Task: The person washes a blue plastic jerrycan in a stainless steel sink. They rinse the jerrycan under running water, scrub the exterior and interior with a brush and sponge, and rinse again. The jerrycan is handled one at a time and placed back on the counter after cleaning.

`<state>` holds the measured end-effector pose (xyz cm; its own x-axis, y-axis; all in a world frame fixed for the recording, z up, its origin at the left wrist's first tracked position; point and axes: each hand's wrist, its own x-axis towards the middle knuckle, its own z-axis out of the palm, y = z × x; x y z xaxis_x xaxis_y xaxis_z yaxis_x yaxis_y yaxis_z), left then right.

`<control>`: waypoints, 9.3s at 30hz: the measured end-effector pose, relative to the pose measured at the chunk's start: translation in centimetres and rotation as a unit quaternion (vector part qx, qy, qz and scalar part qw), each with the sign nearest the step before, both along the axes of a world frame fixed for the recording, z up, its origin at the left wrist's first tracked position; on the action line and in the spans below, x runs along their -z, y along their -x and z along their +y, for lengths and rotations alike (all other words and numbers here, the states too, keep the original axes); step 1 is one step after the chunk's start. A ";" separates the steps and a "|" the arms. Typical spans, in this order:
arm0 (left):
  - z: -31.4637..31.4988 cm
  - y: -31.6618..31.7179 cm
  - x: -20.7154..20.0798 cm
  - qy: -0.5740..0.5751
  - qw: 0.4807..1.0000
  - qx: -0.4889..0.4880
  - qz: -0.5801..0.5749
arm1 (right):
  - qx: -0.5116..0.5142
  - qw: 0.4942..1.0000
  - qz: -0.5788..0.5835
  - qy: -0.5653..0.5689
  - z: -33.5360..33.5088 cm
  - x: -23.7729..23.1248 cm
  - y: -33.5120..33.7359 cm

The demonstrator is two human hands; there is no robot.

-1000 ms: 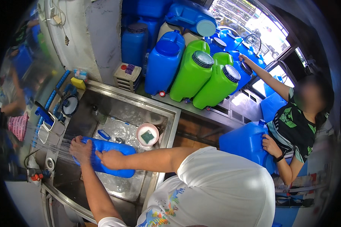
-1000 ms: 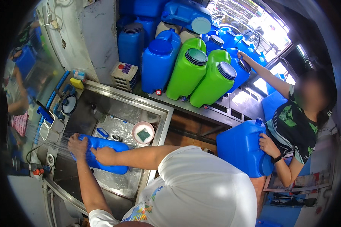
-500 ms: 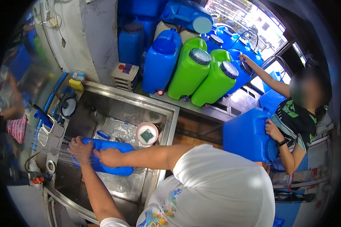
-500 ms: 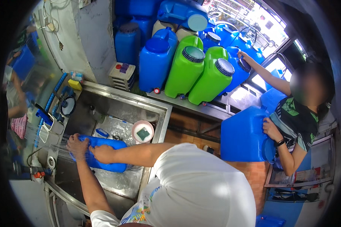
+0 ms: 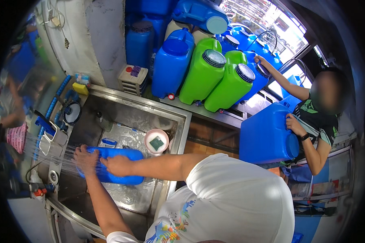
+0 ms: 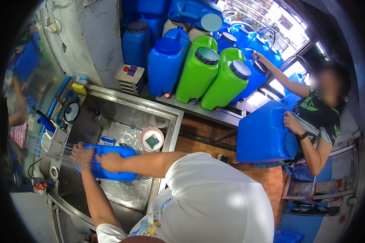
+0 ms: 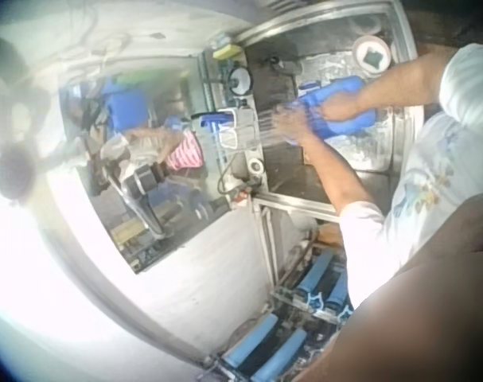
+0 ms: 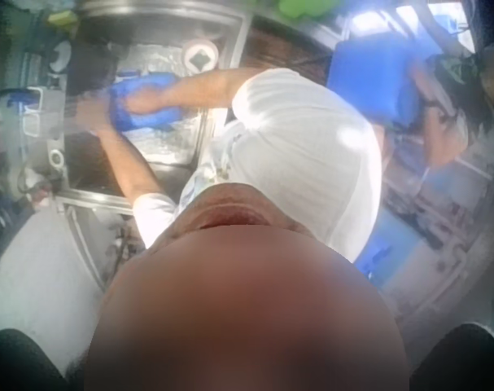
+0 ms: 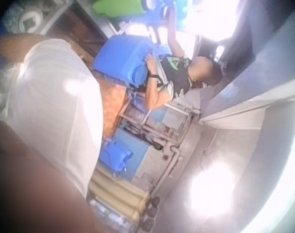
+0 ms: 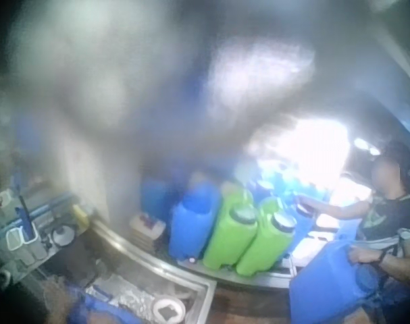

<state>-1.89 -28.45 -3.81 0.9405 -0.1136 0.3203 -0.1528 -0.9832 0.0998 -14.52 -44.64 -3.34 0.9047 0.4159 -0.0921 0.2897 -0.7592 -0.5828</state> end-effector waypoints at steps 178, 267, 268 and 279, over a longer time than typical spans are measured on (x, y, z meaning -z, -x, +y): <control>1.2 9.6 -23.3 0.196 0.972 0.063 -0.114 | 0.145 0.823 0.422 -0.350 -5.9 13.8 -3.4; 4.0 8.8 -21.5 0.281 0.959 0.020 -0.024 | 0.187 0.822 0.395 -0.365 -7.2 11.9 -0.8; 3.8 8.8 -22.0 0.272 0.961 0.027 -0.039 | 0.183 0.823 0.396 -0.364 -7.0 11.8 -0.8; 1.2 10.1 -25.7 0.125 0.980 -0.081 -0.130 | 0.174 0.830 0.369 -0.380 -5.0 10.1 -2.8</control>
<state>-12.03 -27.29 21.84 0.8222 0.1434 0.5508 -0.0487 -0.9464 0.3193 -11.76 -49.63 -13.40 0.7957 0.3330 -0.5059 -0.5194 -0.0543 -0.8528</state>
